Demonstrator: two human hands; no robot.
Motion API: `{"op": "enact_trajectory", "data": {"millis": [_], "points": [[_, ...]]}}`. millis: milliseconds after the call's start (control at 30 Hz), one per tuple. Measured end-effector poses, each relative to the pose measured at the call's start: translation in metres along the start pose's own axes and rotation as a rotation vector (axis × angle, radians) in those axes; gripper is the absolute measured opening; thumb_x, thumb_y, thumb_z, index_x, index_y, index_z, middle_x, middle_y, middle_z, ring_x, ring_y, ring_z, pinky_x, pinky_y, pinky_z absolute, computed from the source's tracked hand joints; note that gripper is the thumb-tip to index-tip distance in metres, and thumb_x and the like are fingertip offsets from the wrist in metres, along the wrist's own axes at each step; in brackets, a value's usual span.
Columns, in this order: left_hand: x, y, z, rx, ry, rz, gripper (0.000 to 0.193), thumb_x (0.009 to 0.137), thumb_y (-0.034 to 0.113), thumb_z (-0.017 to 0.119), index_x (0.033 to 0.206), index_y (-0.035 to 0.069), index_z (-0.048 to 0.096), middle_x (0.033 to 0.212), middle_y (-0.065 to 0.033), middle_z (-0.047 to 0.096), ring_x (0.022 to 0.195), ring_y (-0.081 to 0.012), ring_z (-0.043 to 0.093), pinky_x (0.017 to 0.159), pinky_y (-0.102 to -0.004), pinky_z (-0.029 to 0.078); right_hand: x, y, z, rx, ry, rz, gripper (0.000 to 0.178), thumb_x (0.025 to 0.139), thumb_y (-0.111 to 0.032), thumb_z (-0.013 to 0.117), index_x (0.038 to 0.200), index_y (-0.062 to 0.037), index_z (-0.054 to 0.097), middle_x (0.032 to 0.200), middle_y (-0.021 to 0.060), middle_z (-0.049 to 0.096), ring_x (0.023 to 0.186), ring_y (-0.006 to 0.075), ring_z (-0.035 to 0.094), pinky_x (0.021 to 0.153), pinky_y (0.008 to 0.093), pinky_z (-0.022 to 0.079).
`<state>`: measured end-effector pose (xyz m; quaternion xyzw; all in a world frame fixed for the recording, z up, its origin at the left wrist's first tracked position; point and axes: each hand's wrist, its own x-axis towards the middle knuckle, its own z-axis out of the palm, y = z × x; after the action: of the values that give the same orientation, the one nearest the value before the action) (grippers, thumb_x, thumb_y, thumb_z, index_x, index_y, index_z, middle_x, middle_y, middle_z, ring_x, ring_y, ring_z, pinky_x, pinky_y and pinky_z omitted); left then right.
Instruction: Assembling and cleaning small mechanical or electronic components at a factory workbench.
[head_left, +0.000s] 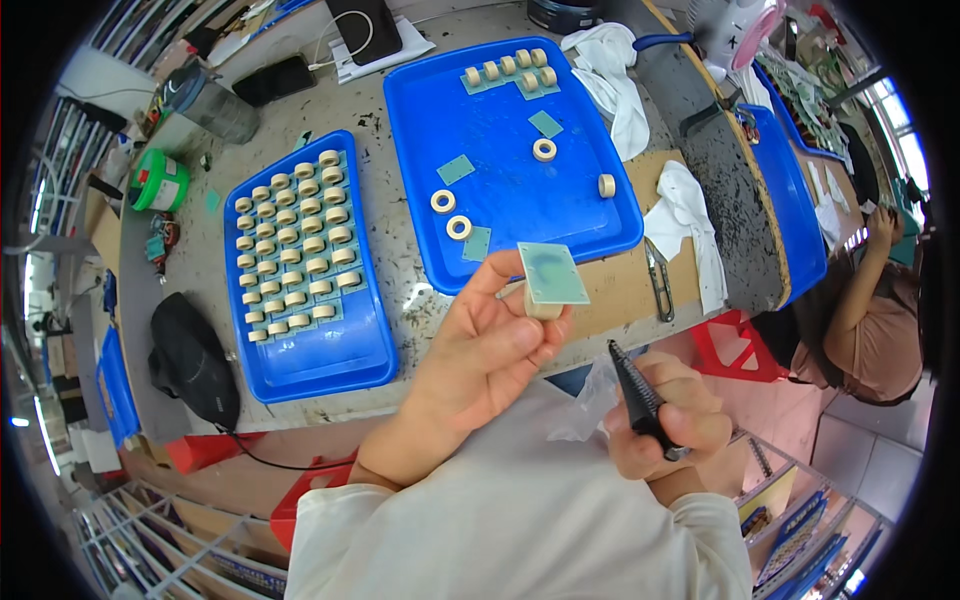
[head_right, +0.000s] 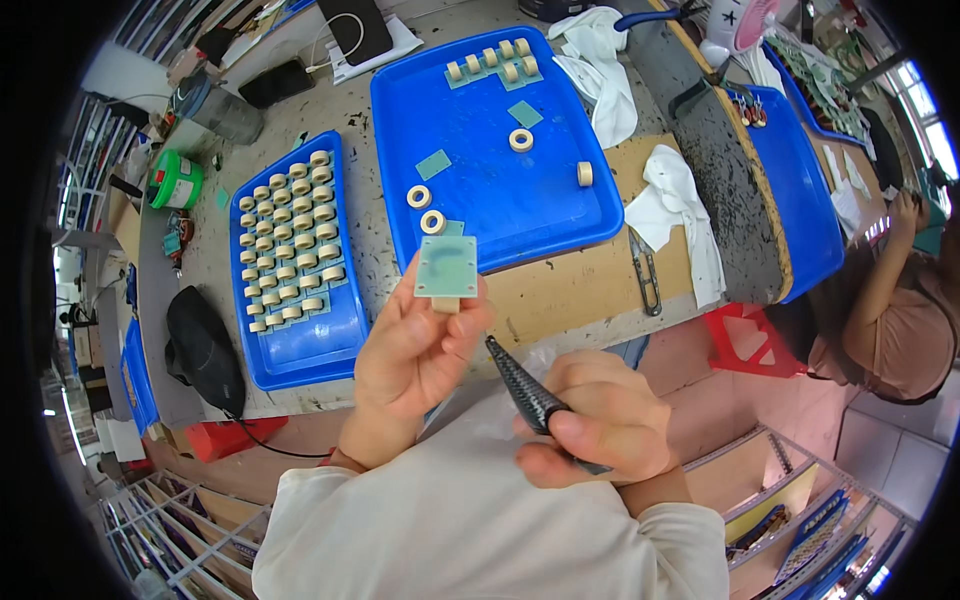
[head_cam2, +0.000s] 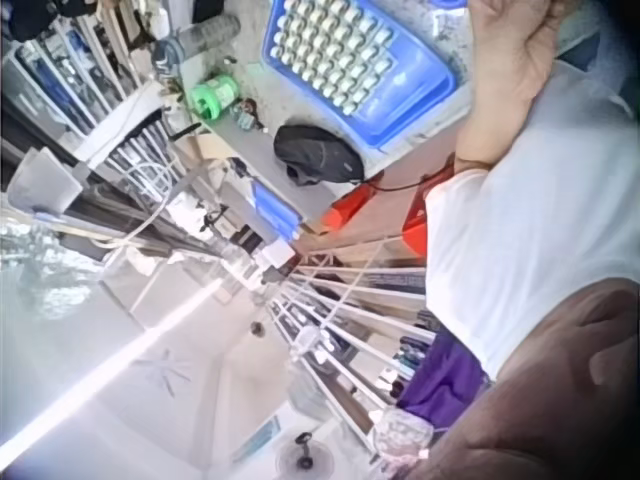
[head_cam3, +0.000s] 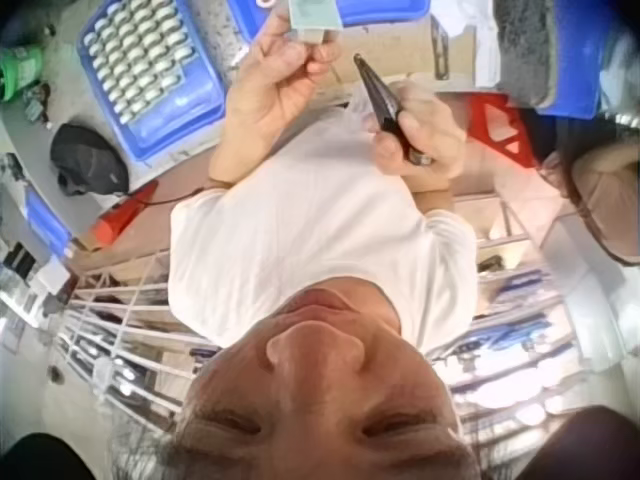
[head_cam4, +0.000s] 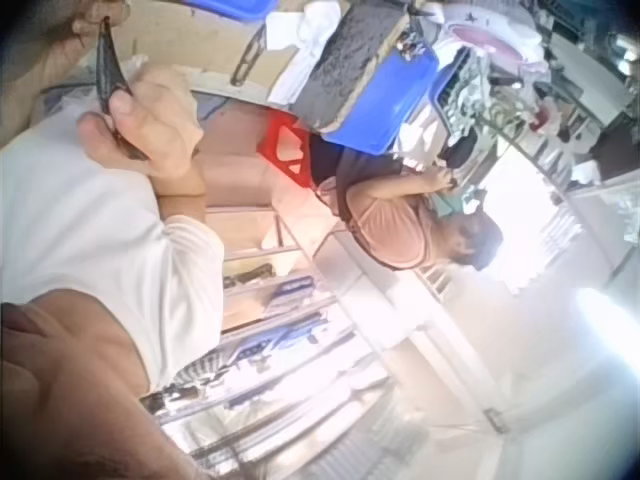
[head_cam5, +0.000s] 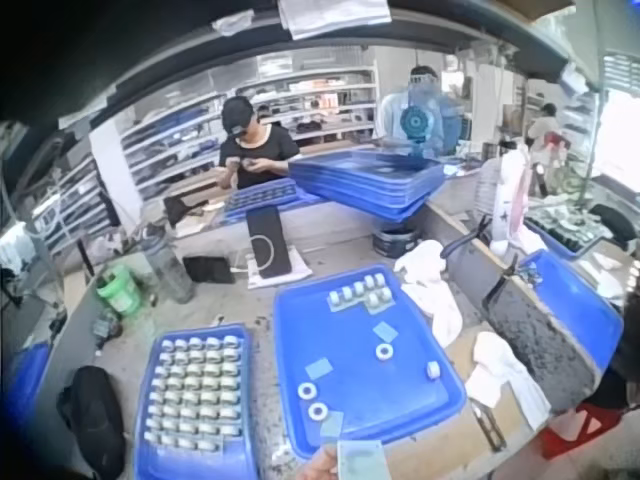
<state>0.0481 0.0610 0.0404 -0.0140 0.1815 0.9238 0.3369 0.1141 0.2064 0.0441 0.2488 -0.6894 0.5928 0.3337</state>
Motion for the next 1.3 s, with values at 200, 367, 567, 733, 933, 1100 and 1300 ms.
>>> {"op": "enact_trajectory", "data": {"millis": [200,367,567,733,933,1100,1300], "points": [[0.0,-0.004,-0.001,0.148,-0.026,0.042,0.029,0.072,-0.008,0.055,0.095,0.004,0.041,0.095,-0.0091,0.052,0.076,-0.0127,0.054,0.058,-0.0215,0.045,0.004,-0.004,0.008,-0.23,-0.047,0.022,0.045,0.057,0.008,0.065,0.097,-0.0054,0.047,0.062,0.0065,0.051,0.046,0.0193,0.048,0.038,0.0262,0.038],[0.0,-0.008,-0.002,0.307,-0.051,0.21,0.034,0.067,-0.012,0.058,0.093,0.002,0.039,0.096,-0.0107,0.051,0.083,-0.0151,0.056,0.056,-0.0211,0.048,0.004,-0.008,0.012,-0.343,-0.053,0.109,0.044,0.058,0.007,0.066,0.096,-0.0067,0.047,0.062,0.0072,0.052,0.049,0.0216,0.052,0.044,0.029,0.044],[0.001,-0.01,-0.004,0.332,-0.085,0.256,0.037,0.066,-0.013,0.058,0.094,0.001,0.038,0.097,-0.0116,0.051,0.088,-0.0174,0.055,0.059,-0.0218,0.049,0.001,-0.008,0.011,-0.331,-0.048,0.134,0.044,0.059,0.006,0.066,0.095,-0.0072,0.047,0.063,0.0078,0.053,0.05,0.0219,0.053,0.044,0.0286,0.045],[-0.001,-0.01,-0.005,0.326,-0.082,0.264,0.036,0.067,-0.013,0.057,0.094,0.001,0.038,0.098,-0.0121,0.051,0.089,-0.0177,0.055,0.059,-0.0217,0.049,0.001,-0.008,0.01,-0.333,-0.052,0.112,0.045,0.059,0.005,0.067,0.095,-0.0076,0.045,0.063,0.0083,0.053,0.05,0.0219,0.053,0.045,0.0282,0.045],[0.0,-0.009,-0.005,0.283,-0.058,0.219,0.029,0.07,-0.01,0.056,0.093,0.0,0.041,0.094,-0.0122,0.053,0.081,-0.0149,0.056,0.055,-0.0214,0.047,0.0,-0.009,0.01,-0.357,-0.025,0.12,0.044,0.059,0.005,0.068,0.095,-0.0082,0.045,0.063,0.0084,0.052,0.051,0.022,0.053,0.045,0.0283,0.045],[-0.001,-0.008,-0.006,0.215,-0.077,0.074,0.016,0.077,-0.002,0.052,0.092,-0.002,0.046,0.084,-0.0117,0.055,0.059,-0.012,0.052,0.047,-0.0235,0.042,-0.001,-0.006,0.012,-0.355,0.001,0.118,0.043,0.06,0.004,0.068,0.094,-0.0076,0.045,0.061,0.0082,0.052,0.051,0.022,0.053,0.045,0.0285,0.045],[0.001,-0.006,-0.006,0.149,-0.111,-0.018,0.015,0.081,0.007,0.05,0.093,0.0,0.047,0.087,-0.0116,0.055,0.059,-0.0129,0.053,0.046,-0.0234,0.042,-0.002,-0.003,0.012,-0.335,0.029,0.108,0.041,0.06,0.004,0.067,0.093,-0.0061,0.046,0.06,0.0085,0.052,0.049,0.0221,0.053,0.046,0.029,0.046]]}}
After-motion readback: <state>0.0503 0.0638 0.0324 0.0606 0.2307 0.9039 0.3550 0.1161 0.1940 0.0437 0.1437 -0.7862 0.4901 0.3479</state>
